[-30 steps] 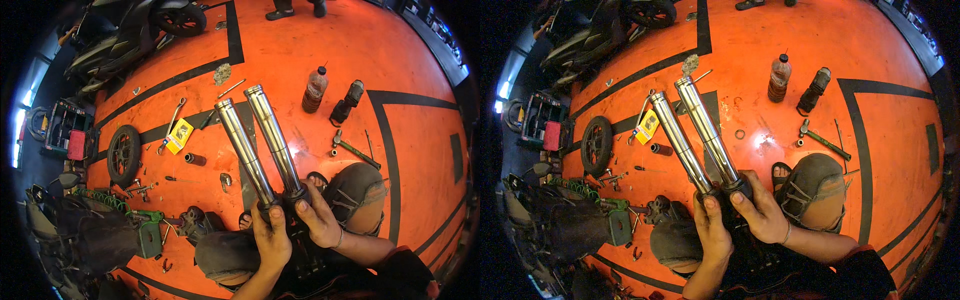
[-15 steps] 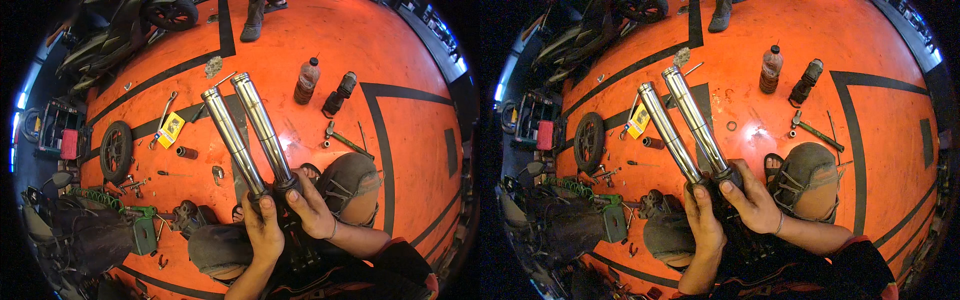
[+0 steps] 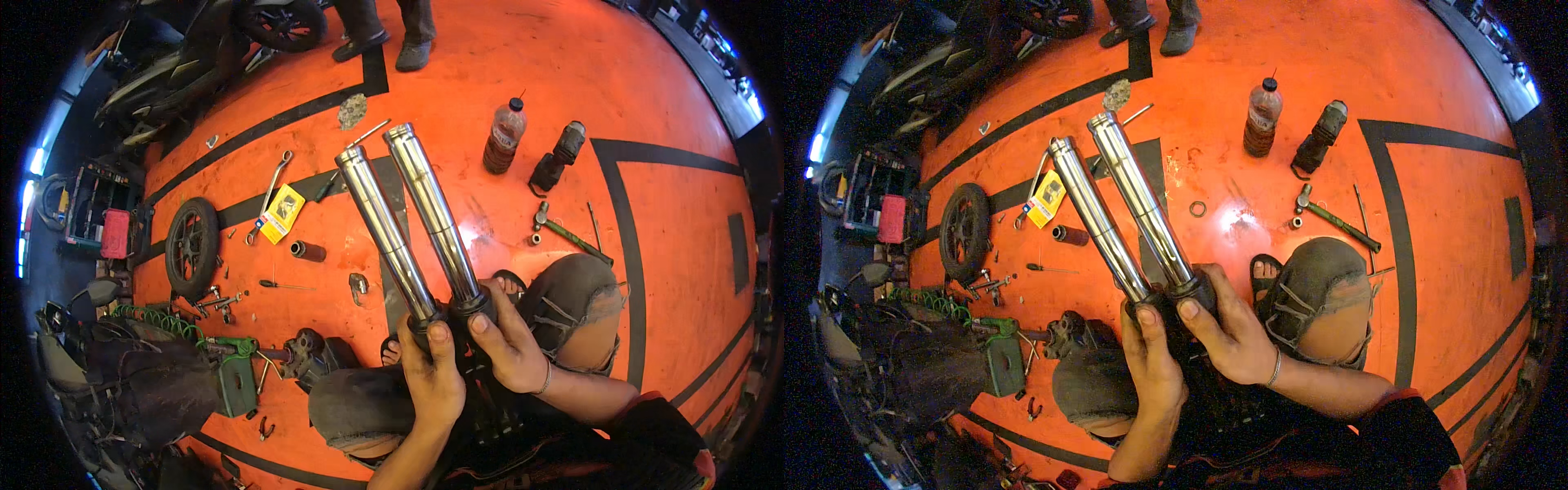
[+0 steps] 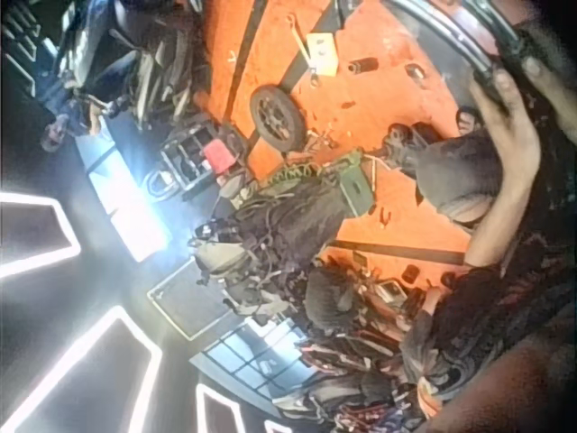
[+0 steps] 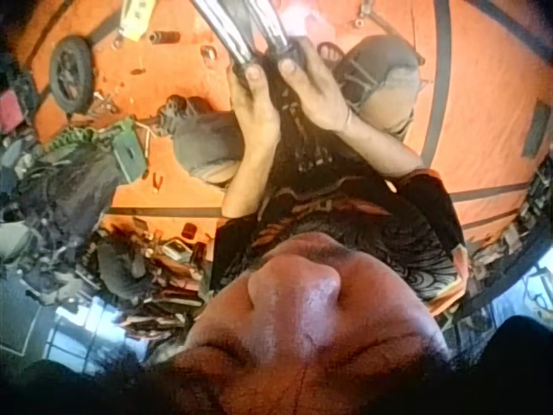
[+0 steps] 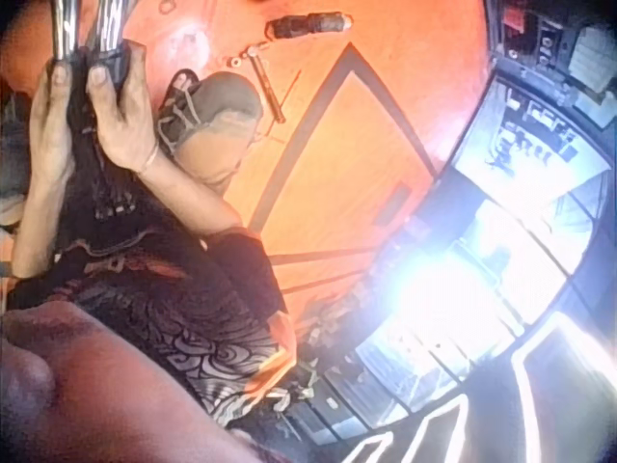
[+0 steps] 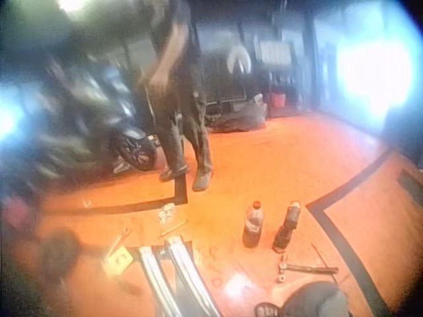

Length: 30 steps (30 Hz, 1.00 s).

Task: The person disassembles and services motorcycle front forks, using a hammer and a power impact driver to remove components. They handle internal springs and seals by hand, eventually reassembling the fork assembly while being assisted by another person.

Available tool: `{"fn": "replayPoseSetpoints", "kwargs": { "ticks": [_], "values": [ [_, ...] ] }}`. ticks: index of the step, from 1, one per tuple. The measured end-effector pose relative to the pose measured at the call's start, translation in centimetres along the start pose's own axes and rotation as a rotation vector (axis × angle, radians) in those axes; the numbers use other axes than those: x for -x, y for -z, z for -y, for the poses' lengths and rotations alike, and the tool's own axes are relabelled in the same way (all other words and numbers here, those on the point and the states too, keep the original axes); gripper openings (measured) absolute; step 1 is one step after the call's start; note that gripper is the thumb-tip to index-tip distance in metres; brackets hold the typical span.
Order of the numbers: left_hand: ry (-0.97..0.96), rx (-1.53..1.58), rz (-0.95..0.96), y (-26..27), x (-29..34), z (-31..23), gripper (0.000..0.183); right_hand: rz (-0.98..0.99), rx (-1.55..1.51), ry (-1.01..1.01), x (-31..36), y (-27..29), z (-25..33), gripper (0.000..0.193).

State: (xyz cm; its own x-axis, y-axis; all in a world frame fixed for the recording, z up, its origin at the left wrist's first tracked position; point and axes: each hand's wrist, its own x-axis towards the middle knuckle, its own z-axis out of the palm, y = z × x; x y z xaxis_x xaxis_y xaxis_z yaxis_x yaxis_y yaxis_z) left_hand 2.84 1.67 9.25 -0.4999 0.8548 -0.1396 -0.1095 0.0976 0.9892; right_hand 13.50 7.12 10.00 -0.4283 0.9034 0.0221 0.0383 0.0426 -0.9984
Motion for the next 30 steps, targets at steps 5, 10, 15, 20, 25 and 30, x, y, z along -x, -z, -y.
{"fn": "replayPoseSetpoints", "kwargs": {
  "ticks": [5,10,15,20,25,30],
  "values": [
    [-0.022,0.038,0.038,-1.1,-0.6,1.2,0.042,-0.031,-0.178,-0.155,0.4,0.2,-1.6,0.042],
    [-0.143,0.072,0.011,1.7,-2.2,5.1,0.056,0.068,-0.328,-0.089,-0.1,-2.4,-4.9,0.040],
    [-0.062,-0.015,-0.030,1.9,-3.6,7.9,0.041,-0.127,-0.354,-0.099,-0.6,-1.4,-7.7,0.039],
    [-0.029,0.146,-0.186,2.7,-5.2,7.1,0.030,-0.205,-0.131,-0.110,-1.8,-1.8,-8.9,0.039],
    [0.069,0.117,0.015,-0.5,-7.8,6.5,0.026,-0.327,0.000,0.016,-4.2,0.0,-14.8,0.028],
    [0.045,0.017,0.035,2.3,-13.7,17.8,0.033,-0.325,0.190,-0.067,-5.9,-2.2,-17.9,0.024]
  ]
}}
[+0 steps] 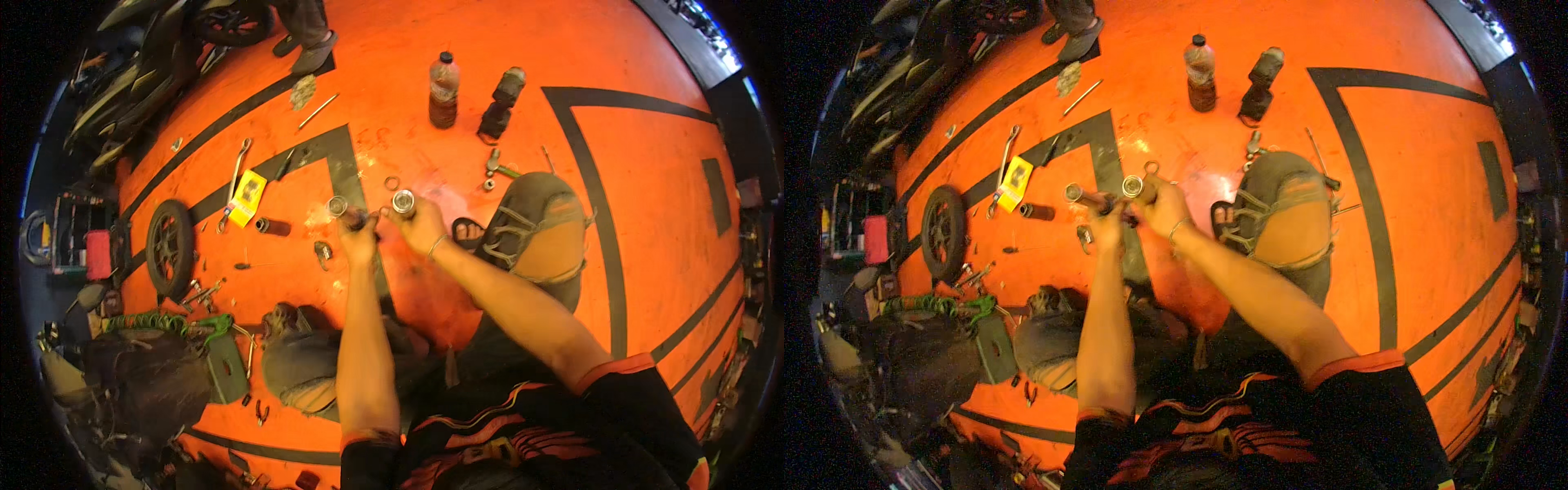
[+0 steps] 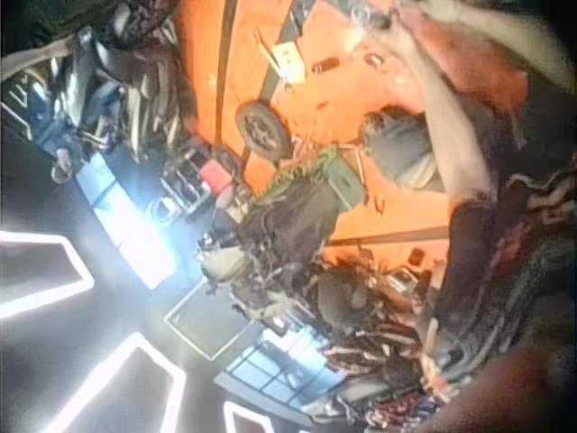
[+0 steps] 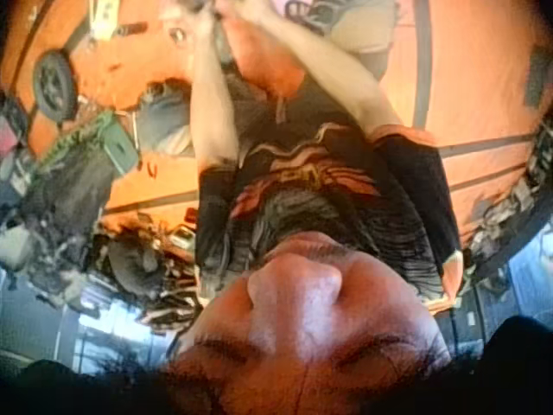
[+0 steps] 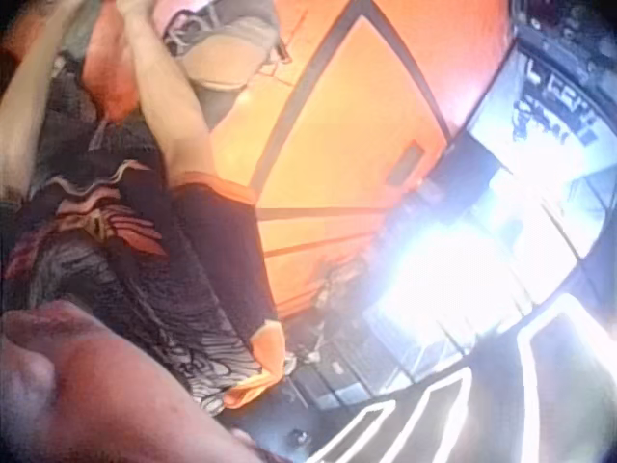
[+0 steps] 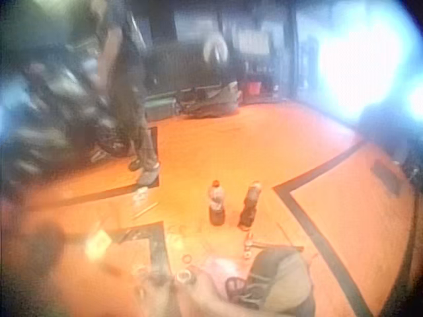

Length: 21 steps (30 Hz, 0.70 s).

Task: The person disassembles and services motorcycle front forks, using a hammer and a power impact driver to remove components. They handle internal springs and seals by hand, eventually reassembling the fork assembly while being assisted by another person.

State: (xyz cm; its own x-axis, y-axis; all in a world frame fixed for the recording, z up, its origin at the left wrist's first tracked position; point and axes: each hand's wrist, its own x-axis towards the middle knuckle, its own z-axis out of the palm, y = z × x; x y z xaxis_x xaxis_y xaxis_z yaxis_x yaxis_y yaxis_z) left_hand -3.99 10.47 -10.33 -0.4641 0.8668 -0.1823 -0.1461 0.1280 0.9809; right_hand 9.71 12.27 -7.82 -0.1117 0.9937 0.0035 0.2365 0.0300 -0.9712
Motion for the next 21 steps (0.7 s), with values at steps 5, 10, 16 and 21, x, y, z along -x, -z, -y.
{"fn": "replayPoseSetpoints", "kwargs": {
  "ticks": [5,10,16,21],
  "values": [
    [0.016,-0.028,-0.011,-1.0,0.2,-0.6,0.040,-0.008,0.089,0.038,-1.3,0.0,0.4,0.033],
    [0.041,-0.080,0.025,-0.7,1.4,1.0,0.040,0.030,0.090,-0.009,-2.1,1.4,-0.8,0.038],
    [-0.270,-0.207,-0.138,0.1,1.0,1.3,0.031,0.095,0.023,-0.007,-2.4,0.2,-0.6,0.029],
    [-0.343,-0.160,-0.188,0.5,0.9,-2.5,0.021,0.008,-0.068,0.108,-2.4,-0.1,1.8,0.020]
  ]
}}
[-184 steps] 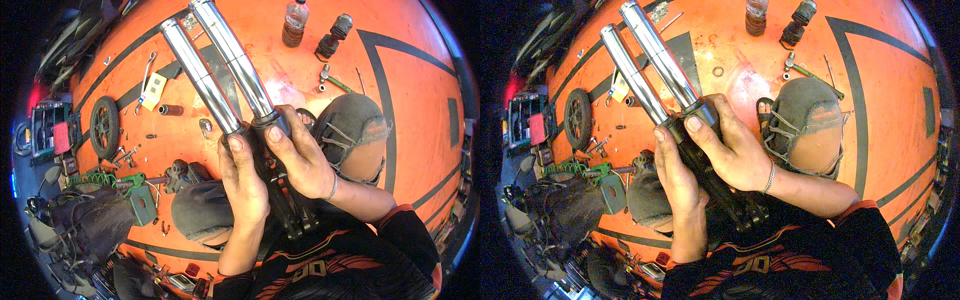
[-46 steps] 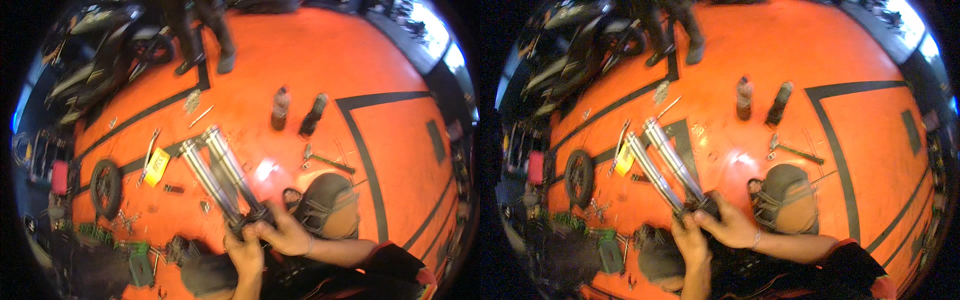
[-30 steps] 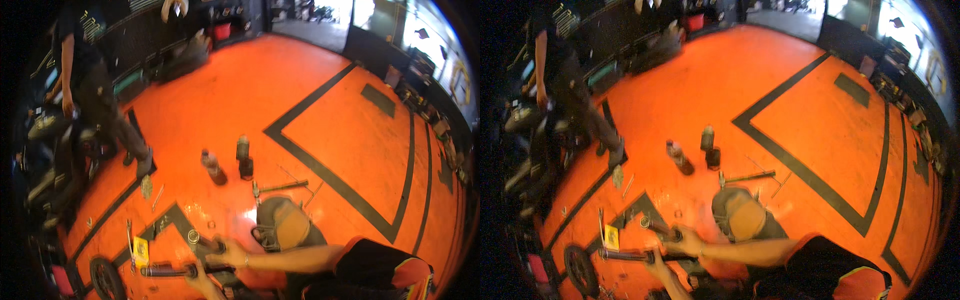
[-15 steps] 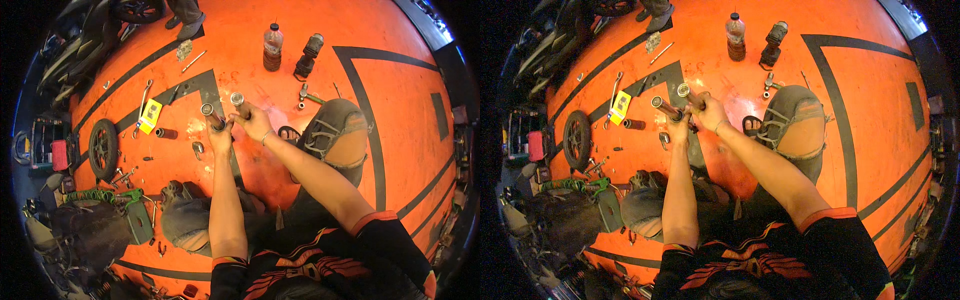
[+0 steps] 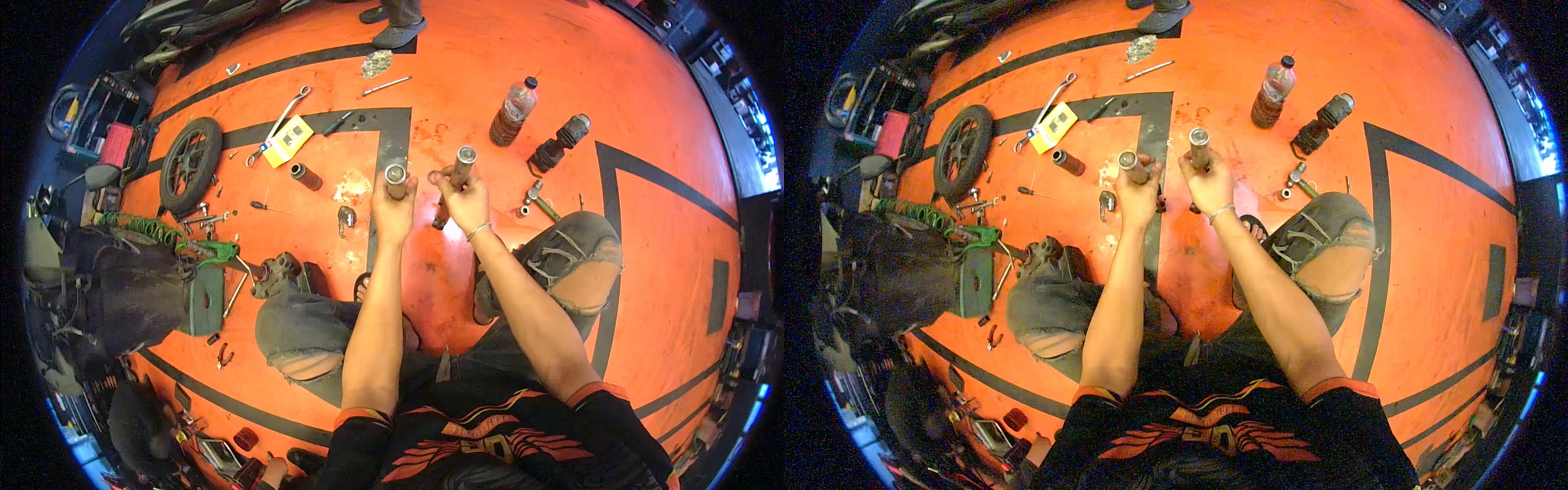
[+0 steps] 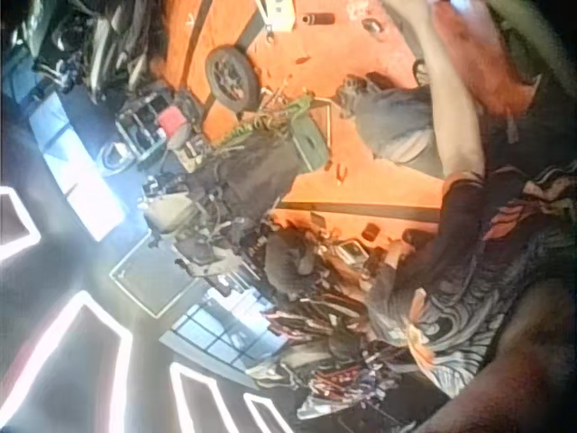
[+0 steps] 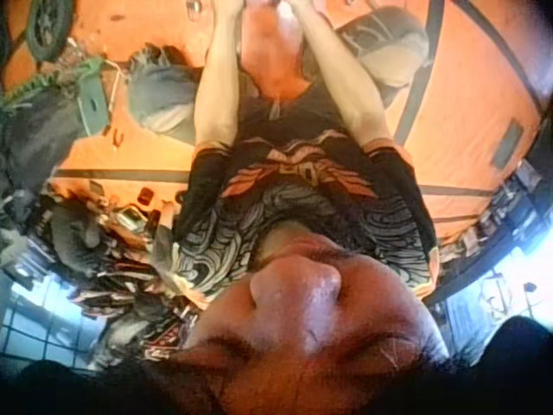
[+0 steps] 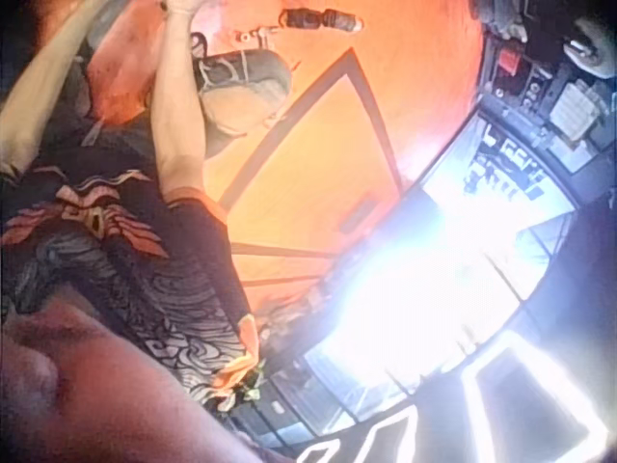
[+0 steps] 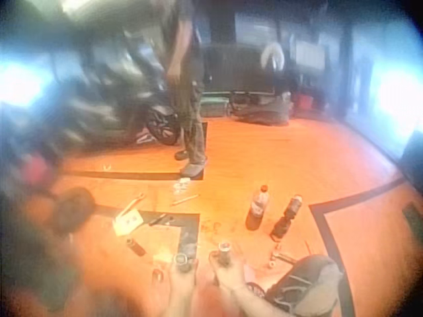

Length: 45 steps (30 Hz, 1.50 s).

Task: The person disassembles and services motorcycle front forks, using a hammer and a power impact driver to remove components. They handle internal springs and seals by hand, eventually reassembling the fork assembly while being assisted by another person.

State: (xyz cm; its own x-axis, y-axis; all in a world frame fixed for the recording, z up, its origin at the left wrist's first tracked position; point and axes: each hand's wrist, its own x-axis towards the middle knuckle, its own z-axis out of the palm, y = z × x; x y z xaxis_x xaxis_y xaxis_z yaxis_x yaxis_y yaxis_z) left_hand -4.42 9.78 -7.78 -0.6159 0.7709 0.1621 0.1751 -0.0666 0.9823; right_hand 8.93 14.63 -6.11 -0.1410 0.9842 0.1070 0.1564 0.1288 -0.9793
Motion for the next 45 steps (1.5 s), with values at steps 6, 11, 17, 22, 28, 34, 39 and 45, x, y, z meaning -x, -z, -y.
{"fn": "replayPoseSetpoints", "kwargs": {
  "ticks": [6,11,17,22,28,34,39,45],
  "values": [
    [-0.106,0.098,-0.049,0.8,-1.8,-8.3,0.013,-0.043,-0.116,0.027,-1.9,-0.1,2.4,0.026],
    [-0.078,0.123,-0.014,1.5,-3.1,-8.5,0.018,-0.036,-0.192,-0.019,-2.8,-1.1,3.7,0.035],
    [-0.005,0.179,-0.012,1.7,-3.0,-8.9,0.032,0.013,-0.204,0.029,-2.9,-0.2,3.9,0.039],
    [-0.098,0.250,0.058,1.2,-2.8,-8.1,0.028,0.084,-0.201,0.070,-3.4,-1.3,3.5,0.038],
    [-0.159,0.193,-0.048,0.9,-2.9,-8.4,0.028,0.203,-0.218,0.077,-4.1,-2.4,4.7,0.034],
    [-0.218,0.150,-0.099,0.4,-2.8,-10.6,0.024,0.266,-0.146,0.062,-3.2,-2.3,5.9,0.024],
    [-0.230,0.067,-0.095,0.2,-3.0,-10.3,0.025,0.321,-0.165,0.097,-3.3,-2.1,4.9,0.019],
    [-0.216,0.077,-0.078,0.1,-3.5,-10.2,0.023,0.262,-0.242,0.124,-3.0,-2.5,5.4,0.018]
  ]
}}
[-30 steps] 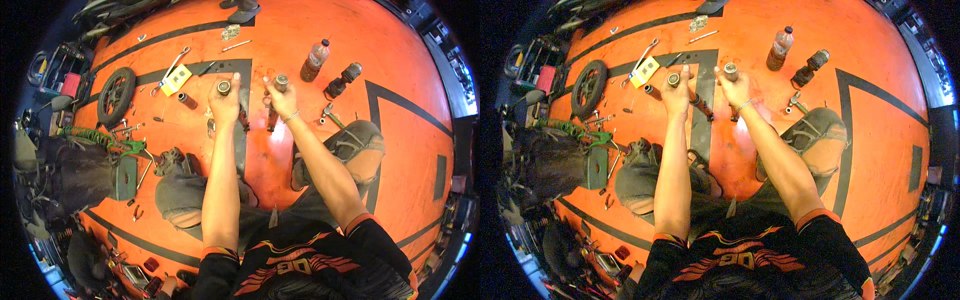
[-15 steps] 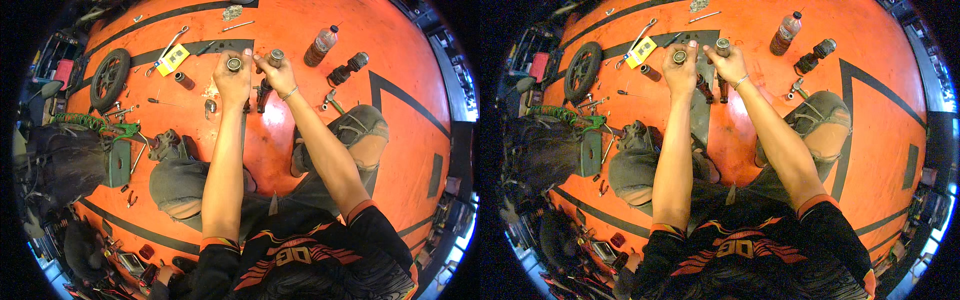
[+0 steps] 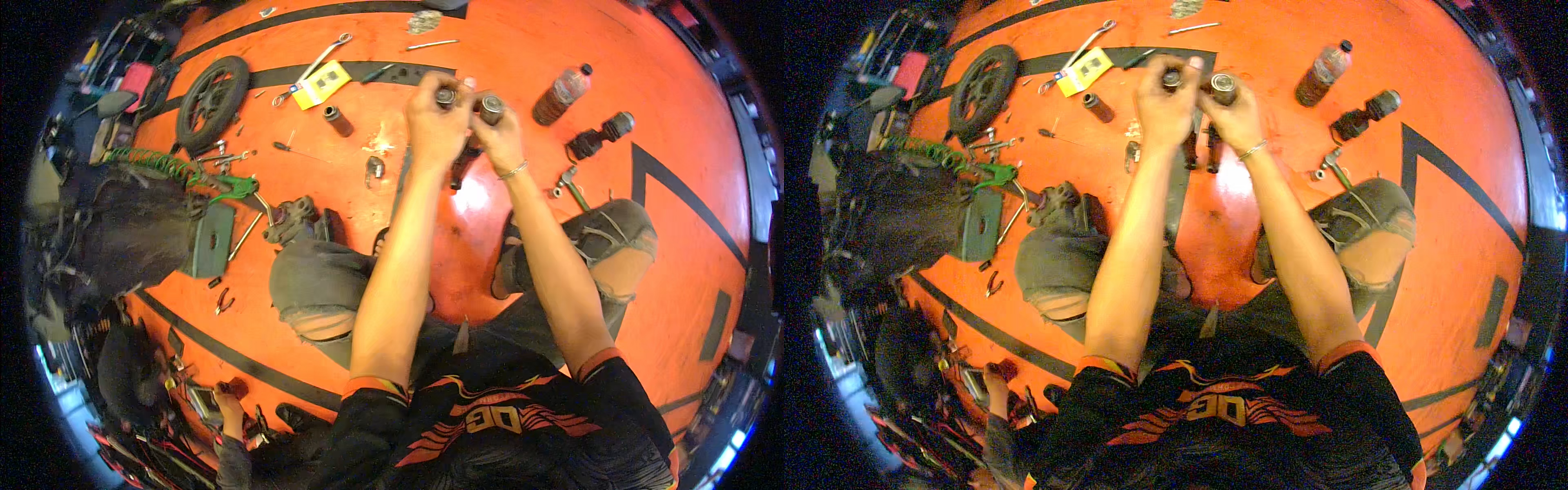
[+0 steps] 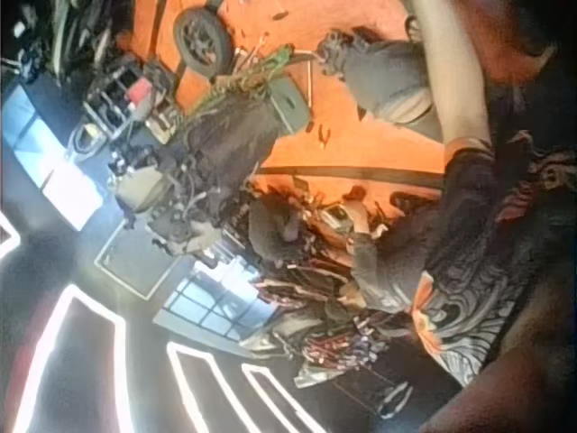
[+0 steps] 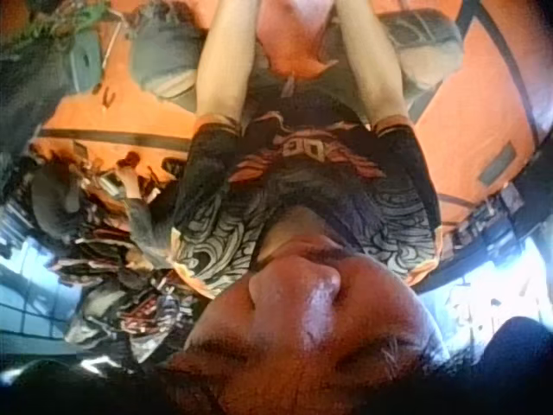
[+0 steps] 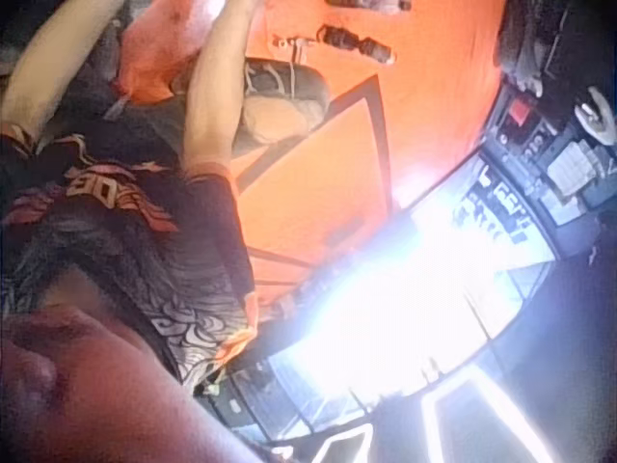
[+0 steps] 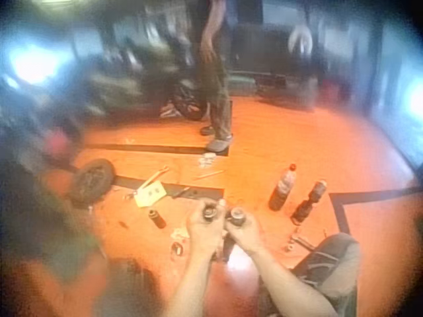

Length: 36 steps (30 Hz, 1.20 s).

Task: The person disassembles and services motorcycle front forks, using a hammer and a power impact driver to remove components. They handle internal springs and seals by hand, eventually reassembling the fork assembly while being assisted by another person.

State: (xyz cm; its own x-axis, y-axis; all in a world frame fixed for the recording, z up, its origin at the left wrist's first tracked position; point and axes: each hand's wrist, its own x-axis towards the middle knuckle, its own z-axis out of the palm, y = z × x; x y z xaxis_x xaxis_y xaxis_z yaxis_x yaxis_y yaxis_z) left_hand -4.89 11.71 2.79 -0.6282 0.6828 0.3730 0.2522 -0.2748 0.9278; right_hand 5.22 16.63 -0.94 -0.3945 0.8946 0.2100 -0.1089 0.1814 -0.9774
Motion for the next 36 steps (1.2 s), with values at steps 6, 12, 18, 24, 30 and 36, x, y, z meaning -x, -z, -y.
{"fn": "replayPoseSetpoints", "kwargs": {
  "ticks": [6,12,18,24,30,36],
  "values": [
    [-0.029,-0.045,0.038,0.8,-0.5,-0.8,0.024,-0.002,0.034,0.135,0.1,-0.5,2.1,0.029],
    [-0.133,-0.054,0.047,0.7,-1.2,-2.5,0.025,0.021,0.187,0.227,0.2,-0.2,3.5,0.040],
    [-0.595,-0.301,-0.014,0.7,-3.8,-7.7,0.019,0.026,0.234,0.243,0.2,-0.3,3.6,0.056],
    [-0.900,-0.438,0.265,-2.6,-2.8,-17.5,0.012,0.036,0.291,0.230,0.1,0.5,3.1,0.051],
    [-1.060,-0.526,0.785,-5.9,2.4,-24.8,0.011,0.011,0.596,0.458,-0.1,0.3,5.9,0.026],
    [-0.958,-0.461,1.139,-5.1,5.6,-26.7,0.012,0.001,0.513,0.477,0.1,-0.8,5.2,0.026]
  ]
}}
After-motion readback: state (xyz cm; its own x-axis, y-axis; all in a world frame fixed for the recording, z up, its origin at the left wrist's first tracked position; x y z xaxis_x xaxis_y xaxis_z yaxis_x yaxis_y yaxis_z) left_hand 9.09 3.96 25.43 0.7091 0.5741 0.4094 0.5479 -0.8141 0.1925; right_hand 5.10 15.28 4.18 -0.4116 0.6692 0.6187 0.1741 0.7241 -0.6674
